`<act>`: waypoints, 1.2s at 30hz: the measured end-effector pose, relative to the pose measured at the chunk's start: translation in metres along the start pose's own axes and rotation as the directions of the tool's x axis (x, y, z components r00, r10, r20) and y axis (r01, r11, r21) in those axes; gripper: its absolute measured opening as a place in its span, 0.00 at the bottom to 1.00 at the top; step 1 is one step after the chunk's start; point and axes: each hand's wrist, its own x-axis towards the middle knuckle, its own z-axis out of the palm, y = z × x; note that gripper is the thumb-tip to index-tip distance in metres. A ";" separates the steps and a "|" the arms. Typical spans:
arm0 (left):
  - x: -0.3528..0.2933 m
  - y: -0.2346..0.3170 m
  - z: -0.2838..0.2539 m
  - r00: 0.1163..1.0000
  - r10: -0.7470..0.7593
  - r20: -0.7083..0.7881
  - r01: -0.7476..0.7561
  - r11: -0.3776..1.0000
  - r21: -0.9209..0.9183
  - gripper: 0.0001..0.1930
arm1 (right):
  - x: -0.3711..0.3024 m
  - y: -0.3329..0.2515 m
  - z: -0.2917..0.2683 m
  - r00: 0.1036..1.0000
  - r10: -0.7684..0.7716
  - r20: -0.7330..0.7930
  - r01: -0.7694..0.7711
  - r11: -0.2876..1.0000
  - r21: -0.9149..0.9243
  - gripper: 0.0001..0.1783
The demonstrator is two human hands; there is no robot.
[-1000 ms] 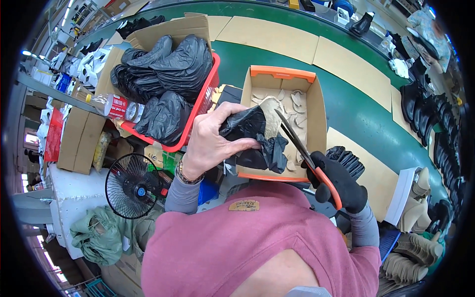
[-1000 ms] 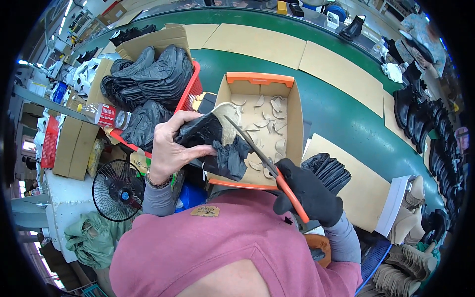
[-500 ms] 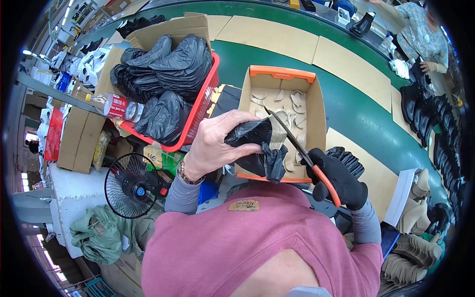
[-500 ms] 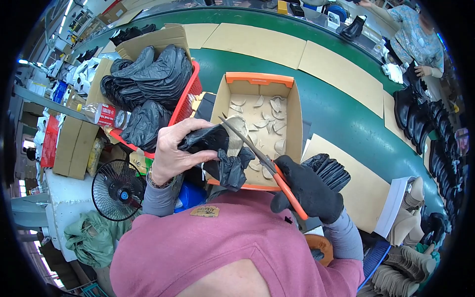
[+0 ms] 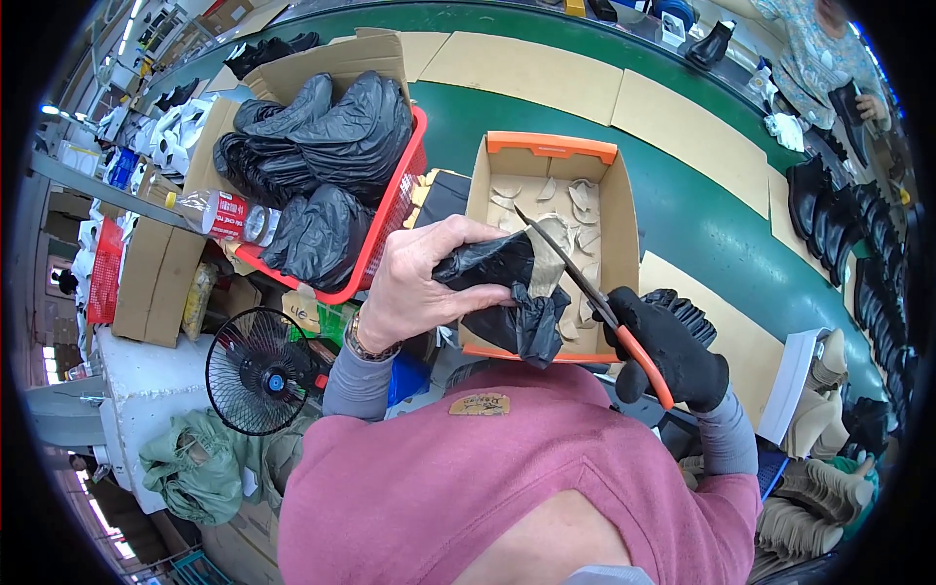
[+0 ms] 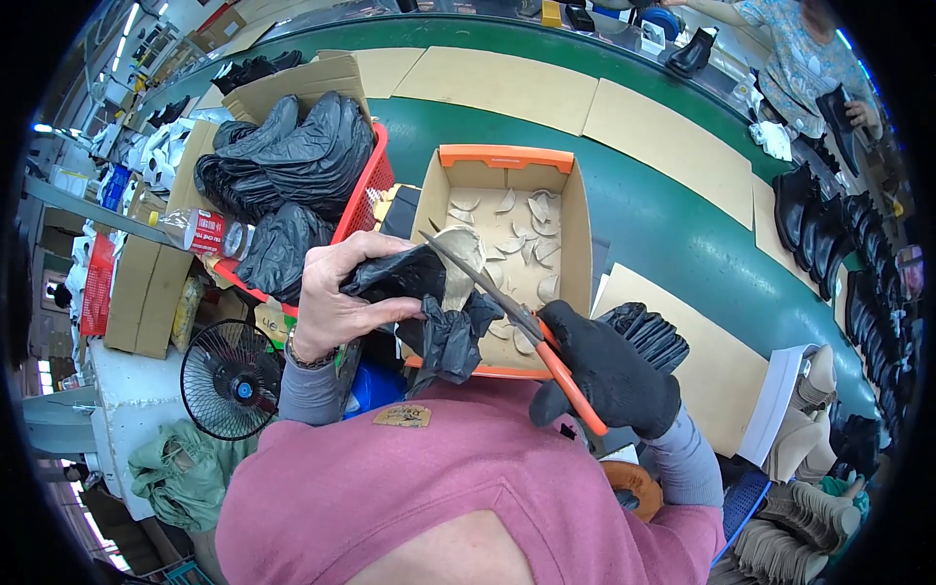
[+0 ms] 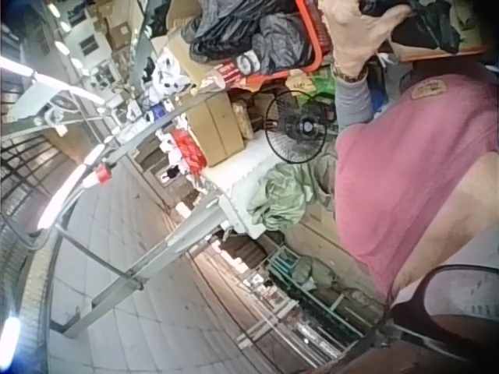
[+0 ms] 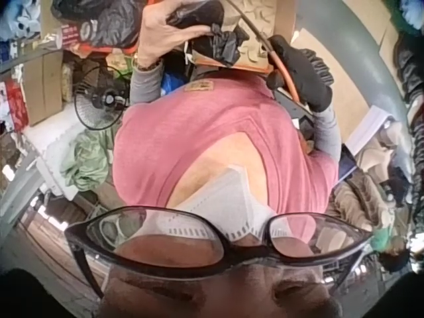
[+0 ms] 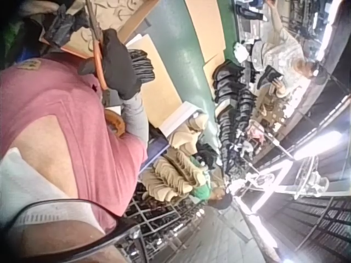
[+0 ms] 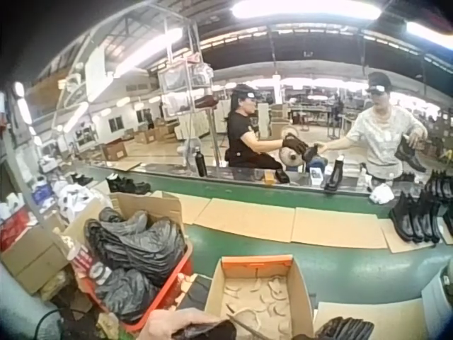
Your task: Trim excess material from a shoe upper component using scissors at a workstation.
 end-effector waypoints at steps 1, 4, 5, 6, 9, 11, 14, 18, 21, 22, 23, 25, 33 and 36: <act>0.000 0.000 -0.001 1.000 -0.007 0.008 0.007 1.000 -0.030 0.24 | 0.001 -0.005 -0.002 0.999 0.043 0.014 -0.043 0.999 0.010 0.42; -0.001 -0.001 -0.002 1.000 -0.010 0.006 0.010 0.998 -0.061 0.24 | 0.004 -0.011 0.002 0.996 0.085 -0.029 -0.084 0.995 0.046 0.39; -0.001 -0.001 -0.002 1.000 -0.005 -0.003 0.005 0.998 -0.062 0.24 | 0.004 -0.011 0.004 0.992 0.086 -0.088 -0.079 0.994 0.073 0.38; -0.001 -0.002 -0.002 1.000 -0.006 -0.006 0.005 0.998 -0.062 0.24 | 0.004 -0.010 0.005 0.993 0.086 -0.086 -0.080 0.994 0.071 0.38; 0.000 -0.003 -0.003 1.000 0.004 0.007 -0.004 0.999 -0.034 0.25 | 0.004 -0.005 0.009 0.992 0.057 -0.111 -0.052 0.998 0.047 0.35; 0.001 -0.001 -0.003 0.998 -0.044 0.033 0.046 0.998 -0.052 0.25 | 0.004 -0.004 0.012 0.987 0.066 -0.145 -0.063 0.998 0.024 0.34; 0.000 -0.003 -0.003 1.000 -0.027 0.011 0.027 0.998 -0.058 0.25 | 0.005 -0.009 0.012 0.988 0.081 -0.128 -0.071 0.994 0.084 0.33; -0.001 -0.004 -0.003 0.999 -0.039 0.017 0.040 0.995 -0.095 0.26 | 0.004 -0.015 0.015 0.985 0.119 -0.122 -0.113 0.992 0.050 0.32; 0.000 -0.003 -0.005 0.996 -0.073 0.042 0.077 0.992 -0.101 0.26 | 0.004 -0.010 0.020 0.982 0.130 -0.137 -0.119 0.989 0.085 0.32; 0.000 -0.003 -0.006 0.997 -0.070 0.045 0.075 0.992 -0.099 0.26 | 0.005 -0.005 0.021 0.983 0.103 -0.151 -0.092 0.992 0.083 0.32; 0.000 -0.004 -0.006 0.997 -0.068 0.048 0.072 0.993 -0.097 0.25 | 0.005 -0.001 0.022 0.983 0.077 -0.164 -0.064 0.995 0.080 0.33; -0.001 -0.003 -0.006 0.994 -0.083 0.066 0.091 0.988 -0.123 0.25 | 0.007 0.002 0.020 0.991 0.036 -0.131 -0.024 0.996 0.089 0.34; -0.001 0.005 0.002 0.994 -0.040 0.104 0.050 0.995 -0.091 0.22 | 0.005 -0.003 0.013 0.994 -0.092 0.050 0.077 0.966 0.247 0.42; 0.000 0.005 0.001 0.988 -0.089 0.124 0.101 0.990 -0.100 0.22 | 0.005 -0.008 0.016 0.997 0.063 -0.036 -0.055 0.983 0.175 0.41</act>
